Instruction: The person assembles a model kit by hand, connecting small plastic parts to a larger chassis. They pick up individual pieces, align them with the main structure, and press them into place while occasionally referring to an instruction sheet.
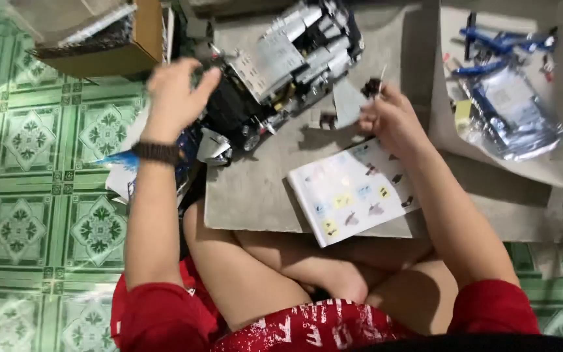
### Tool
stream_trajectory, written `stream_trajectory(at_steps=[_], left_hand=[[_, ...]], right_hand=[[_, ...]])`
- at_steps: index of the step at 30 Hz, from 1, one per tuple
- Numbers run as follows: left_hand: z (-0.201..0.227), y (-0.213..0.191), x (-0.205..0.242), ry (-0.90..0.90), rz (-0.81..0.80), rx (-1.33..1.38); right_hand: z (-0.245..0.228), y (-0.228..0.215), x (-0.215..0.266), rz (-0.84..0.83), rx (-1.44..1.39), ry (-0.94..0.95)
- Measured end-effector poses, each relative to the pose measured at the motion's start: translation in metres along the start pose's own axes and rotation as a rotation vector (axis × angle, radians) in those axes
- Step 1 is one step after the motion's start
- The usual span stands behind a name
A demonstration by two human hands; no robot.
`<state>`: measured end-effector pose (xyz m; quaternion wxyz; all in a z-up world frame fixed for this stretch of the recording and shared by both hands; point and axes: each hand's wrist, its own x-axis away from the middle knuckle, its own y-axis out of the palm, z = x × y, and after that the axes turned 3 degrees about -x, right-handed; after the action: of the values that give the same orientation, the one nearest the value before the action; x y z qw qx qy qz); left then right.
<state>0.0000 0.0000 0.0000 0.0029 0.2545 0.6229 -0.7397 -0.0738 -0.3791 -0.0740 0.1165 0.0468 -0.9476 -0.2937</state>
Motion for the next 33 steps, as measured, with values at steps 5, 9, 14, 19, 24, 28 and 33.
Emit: stream_trajectory(at_steps=[5,9,14,19,24,28,33], left_hand=[[-0.016,0.015,-0.011,-0.147,-0.472,0.242],[-0.03,0.029,-0.02,-0.068,-0.51,0.155],[-0.025,0.01,-0.028,-0.163,-0.737,0.199],[-0.016,-0.016,-0.027,-0.292,-0.929,0.311],[-0.021,-0.014,-0.021,-0.252,-1.149,0.555],[-0.005,-0.027,-0.01,-0.278,-1.14,0.619],[0.024,-0.051,-0.007,-0.389,-1.101,0.828]], right_hand=[[-0.03,0.013,0.015,-0.101,0.36,0.148],[-0.057,0.043,0.05,-0.228,0.619,0.274],[-0.011,0.006,0.093,0.076,0.457,0.364],[0.016,-0.022,0.123,0.141,0.204,0.203],[0.018,-0.004,0.146,0.168,0.096,0.093],[0.022,0.006,0.164,0.158,0.152,0.094],[0.023,0.017,0.185,0.164,0.033,0.044]])
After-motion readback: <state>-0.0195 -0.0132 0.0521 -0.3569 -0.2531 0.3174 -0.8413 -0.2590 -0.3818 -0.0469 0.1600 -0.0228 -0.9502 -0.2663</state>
